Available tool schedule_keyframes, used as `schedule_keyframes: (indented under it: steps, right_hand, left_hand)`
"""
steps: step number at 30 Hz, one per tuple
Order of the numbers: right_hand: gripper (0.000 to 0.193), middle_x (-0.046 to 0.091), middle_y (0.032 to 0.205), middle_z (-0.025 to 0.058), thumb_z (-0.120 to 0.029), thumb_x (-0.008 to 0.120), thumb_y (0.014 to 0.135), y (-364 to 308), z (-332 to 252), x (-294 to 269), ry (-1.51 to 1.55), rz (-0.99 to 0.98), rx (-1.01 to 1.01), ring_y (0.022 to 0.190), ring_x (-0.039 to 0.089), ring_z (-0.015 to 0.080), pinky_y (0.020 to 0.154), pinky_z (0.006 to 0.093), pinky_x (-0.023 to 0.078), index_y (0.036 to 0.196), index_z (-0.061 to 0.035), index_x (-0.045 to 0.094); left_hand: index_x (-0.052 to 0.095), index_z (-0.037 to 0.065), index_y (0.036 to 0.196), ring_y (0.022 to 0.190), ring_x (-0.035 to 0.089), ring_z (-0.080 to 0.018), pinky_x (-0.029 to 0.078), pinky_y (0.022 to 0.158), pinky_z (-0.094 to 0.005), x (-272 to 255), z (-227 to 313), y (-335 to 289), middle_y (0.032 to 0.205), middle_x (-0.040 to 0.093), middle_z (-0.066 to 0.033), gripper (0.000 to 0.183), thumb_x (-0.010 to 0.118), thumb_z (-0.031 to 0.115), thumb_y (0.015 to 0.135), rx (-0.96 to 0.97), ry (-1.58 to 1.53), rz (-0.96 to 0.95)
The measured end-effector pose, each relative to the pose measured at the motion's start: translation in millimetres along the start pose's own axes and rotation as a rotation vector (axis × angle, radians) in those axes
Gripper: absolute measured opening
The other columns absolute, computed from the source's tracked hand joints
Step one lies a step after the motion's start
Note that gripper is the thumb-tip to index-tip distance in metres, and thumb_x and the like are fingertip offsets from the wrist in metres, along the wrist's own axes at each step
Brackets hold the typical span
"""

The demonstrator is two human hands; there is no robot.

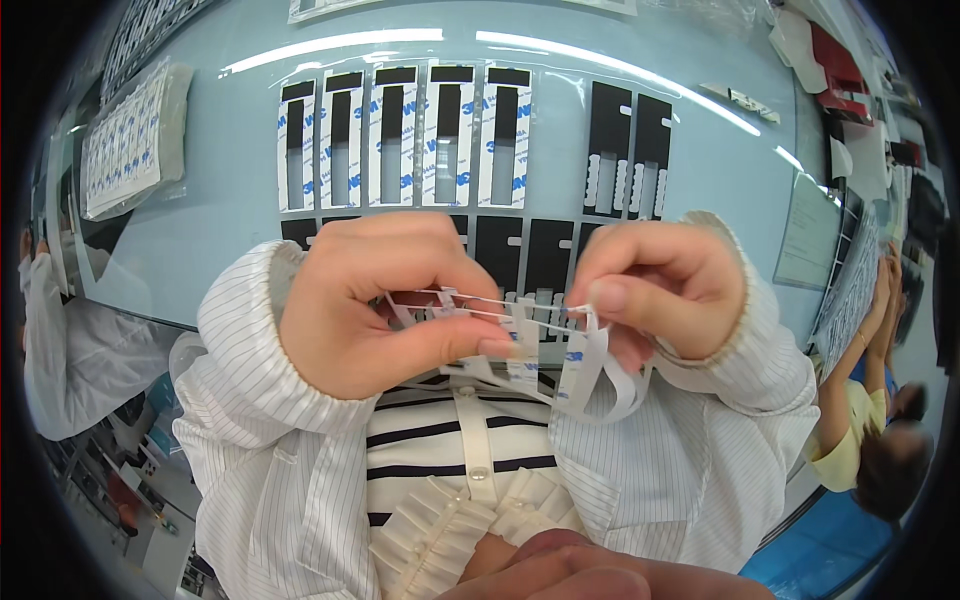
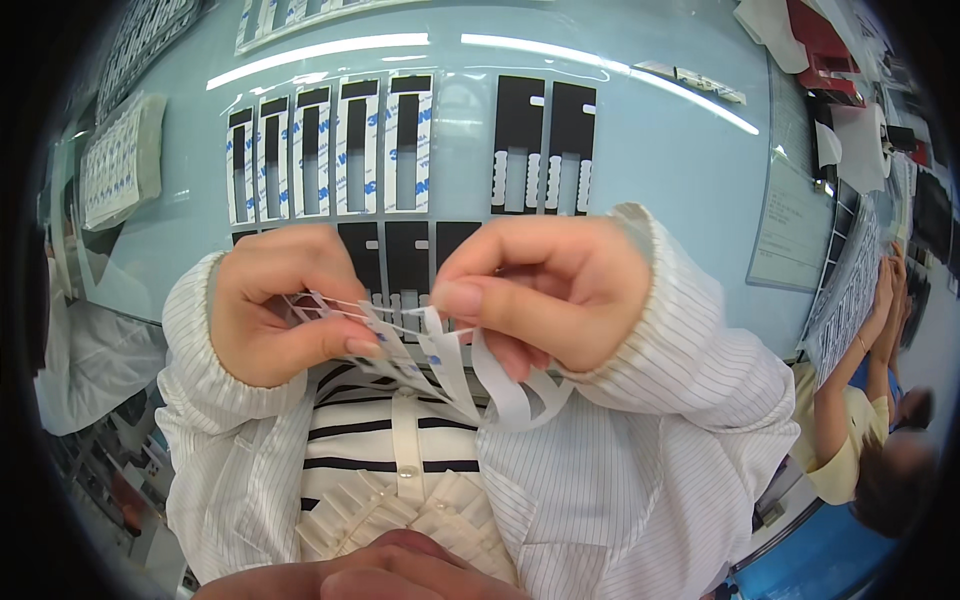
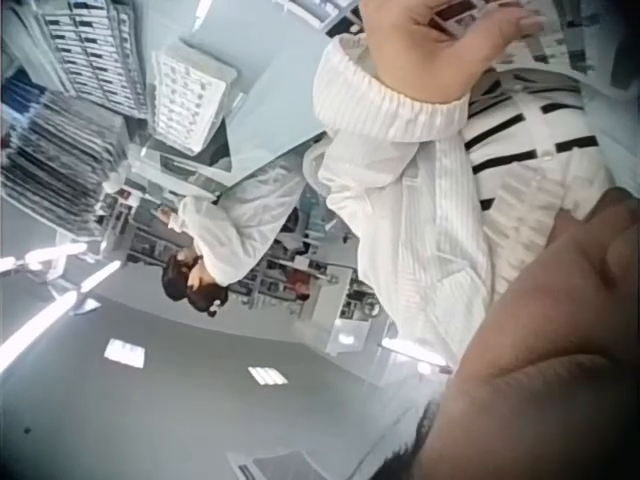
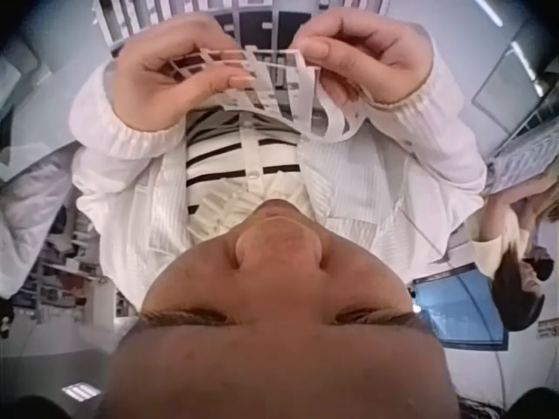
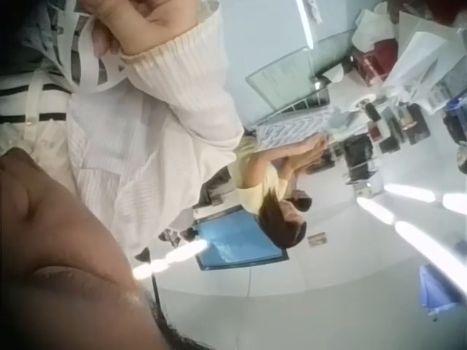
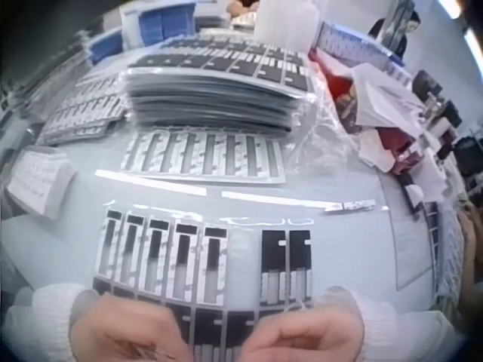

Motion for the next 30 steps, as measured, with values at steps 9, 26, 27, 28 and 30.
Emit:
schedule_keyframes:
  steps: [9, 26, 27, 28, 30]
  right_hand:
    - [0.013, 0.062, 0.094, 0.0062, -0.009, 0.065, 0.095, 11, 21, 3, -0.328, -0.169, -0.152, 0.081, 0.060, 0.0130, 0.074, 0.0264, 0.048, 0.099, 0.0026, 0.068]
    - [0.022, 0.070, 0.088, 0.0125, 0.005, 0.081, 0.073, -38, -6, 16, -0.981, 0.273, -0.874, 0.072, 0.067, 0.0190, 0.058, 0.0260, 0.050, 0.093, 0.0003, 0.072]
    - [0.024, 0.071, 0.087, 0.0126, 0.005, 0.080, 0.071, -41, -9, 23, -1.174, 0.298, -0.976, 0.071, 0.067, 0.0199, 0.058, 0.0264, 0.050, 0.093, 0.0007, 0.072]
    - [0.025, 0.072, 0.086, 0.0127, 0.006, 0.080, 0.069, -46, -9, 28, -1.367, 0.334, -1.084, 0.071, 0.068, 0.0207, 0.058, 0.0268, 0.051, 0.092, 0.0010, 0.072]
    - [0.026, 0.073, 0.084, 0.0139, 0.004, 0.079, 0.067, -50, 1, 28, -1.419, 0.368, -1.219, 0.063, 0.066, 0.0204, 0.054, 0.0274, 0.049, 0.093, 0.0008, 0.072]
  left_hand:
    - [0.071, -0.001, 0.085, 0.079, 0.070, -0.0190, 0.054, 0.069, -0.0280, 11, 15, 12, 0.092, 0.072, -0.0145, 0.018, 0.085, -0.001, 0.073, 0.090, -0.134, -0.045]
    - [0.071, -0.001, 0.093, 0.070, 0.062, -0.0078, 0.051, 0.062, -0.0211, 14, 7, 7, 0.097, 0.071, -0.0096, 0.010, 0.071, 0.009, 0.090, -0.318, -0.327, 0.072]
    - [0.070, 0.000, 0.095, 0.066, 0.057, -0.0057, 0.045, 0.059, -0.0212, 12, 3, 5, 0.080, 0.065, -0.0001, 0.013, 0.070, 0.013, 0.094, -0.281, -0.338, 0.097]
    - [0.070, 0.000, 0.095, 0.066, 0.057, -0.0057, 0.045, 0.059, -0.0212, 12, 2, 5, 0.080, 0.065, -0.0001, 0.013, 0.070, 0.013, 0.094, -0.275, -0.335, 0.096]
    - [0.067, -0.001, 0.085, 0.061, 0.053, -0.0064, 0.043, 0.055, -0.0234, 9, -3, 5, 0.073, 0.063, -0.0016, 0.018, 0.073, 0.015, 0.093, -0.343, -0.227, 0.061]
Point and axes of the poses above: each hand's wrist, its own y-axis towards the middle knuckle, its own x-axis out of the palm, z = x × y, the point moved 4 cm from there along y, towards the middle knuckle
